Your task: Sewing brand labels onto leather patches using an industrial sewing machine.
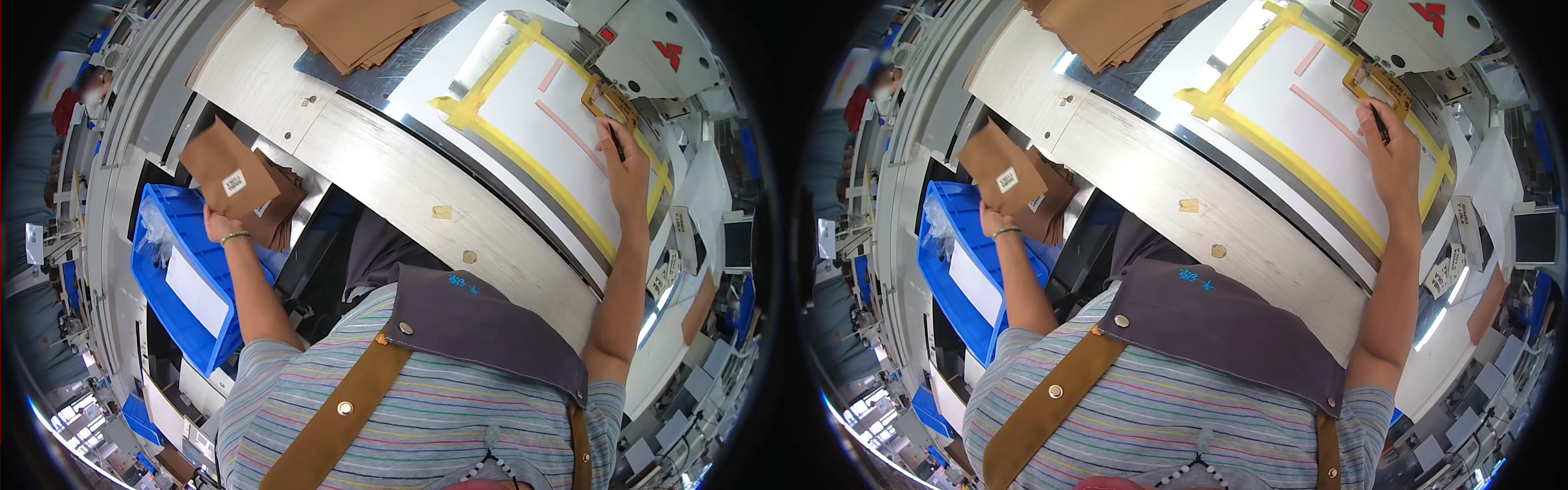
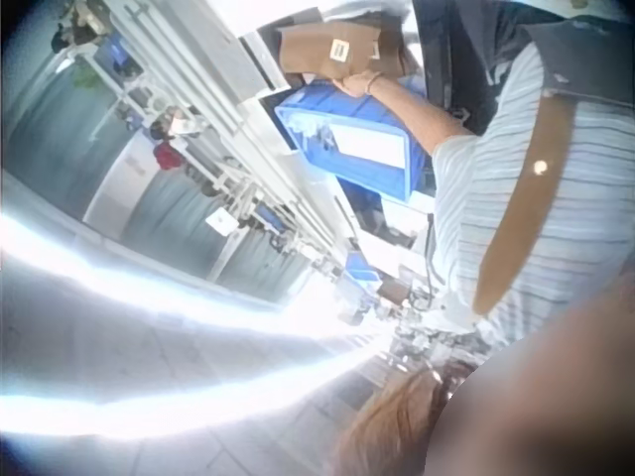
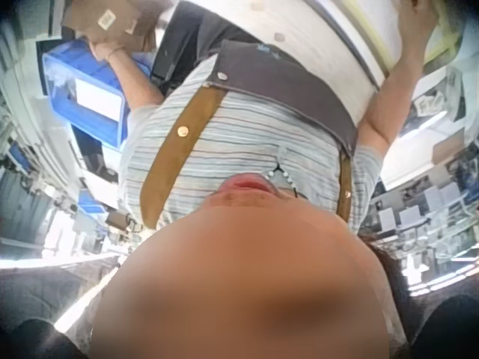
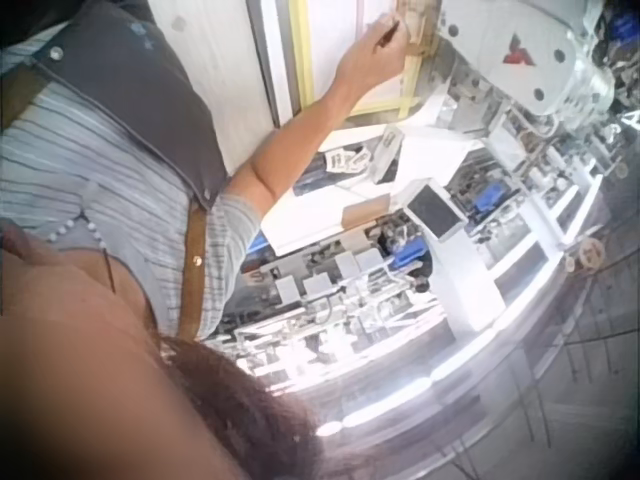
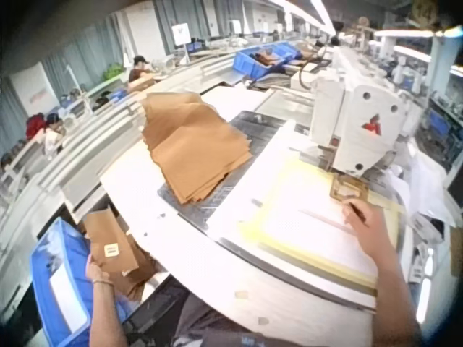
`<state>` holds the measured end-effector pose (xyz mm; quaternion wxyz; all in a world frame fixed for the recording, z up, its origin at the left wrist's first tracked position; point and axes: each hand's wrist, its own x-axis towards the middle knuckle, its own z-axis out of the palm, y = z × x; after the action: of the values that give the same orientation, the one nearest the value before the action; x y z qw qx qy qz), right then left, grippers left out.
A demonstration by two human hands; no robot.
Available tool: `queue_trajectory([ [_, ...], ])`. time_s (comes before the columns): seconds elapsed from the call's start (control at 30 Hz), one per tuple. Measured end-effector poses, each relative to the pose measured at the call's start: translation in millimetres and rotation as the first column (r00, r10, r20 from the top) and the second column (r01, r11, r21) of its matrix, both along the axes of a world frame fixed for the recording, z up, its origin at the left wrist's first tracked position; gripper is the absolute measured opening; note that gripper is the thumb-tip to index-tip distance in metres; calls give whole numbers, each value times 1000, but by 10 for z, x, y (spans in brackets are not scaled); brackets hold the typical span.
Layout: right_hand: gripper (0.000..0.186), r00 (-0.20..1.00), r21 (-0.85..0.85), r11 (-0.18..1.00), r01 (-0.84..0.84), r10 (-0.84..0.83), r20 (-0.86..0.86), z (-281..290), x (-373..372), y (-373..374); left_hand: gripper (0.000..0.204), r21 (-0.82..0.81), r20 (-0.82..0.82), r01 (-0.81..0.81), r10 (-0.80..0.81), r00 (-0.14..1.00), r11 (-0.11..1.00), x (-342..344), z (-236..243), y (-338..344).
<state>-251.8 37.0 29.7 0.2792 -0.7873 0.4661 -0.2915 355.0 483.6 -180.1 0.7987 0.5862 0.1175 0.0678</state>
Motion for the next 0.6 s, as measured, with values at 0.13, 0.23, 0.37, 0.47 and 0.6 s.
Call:
queue_trajectory([
  [0.13,32,998,37,999,4,-2,-64,86,50,67,39,78,-171,-185,196,966,980,-292,-973,299],
  [0.23,31,999,37,998,-49,48,13,200,-30,175,27,857,-107,-101,367,924,506,-619,-1305,334],
  [0.37,29,995,11,998,-69,68,66,378,-338,244,57,995,91,-96,201,975,14,-657,-1187,228],
  [0.47,30,998,-34,999,-7,9,62,539,-587,188,60,975,221,-223,-117,968,-6,-520,-1165,-7],
  [0.6,33,985,5,992,127,-127,119,710,-868,162,69,954,19,-148,-437,899,-262,-318,-1308,-290],
])
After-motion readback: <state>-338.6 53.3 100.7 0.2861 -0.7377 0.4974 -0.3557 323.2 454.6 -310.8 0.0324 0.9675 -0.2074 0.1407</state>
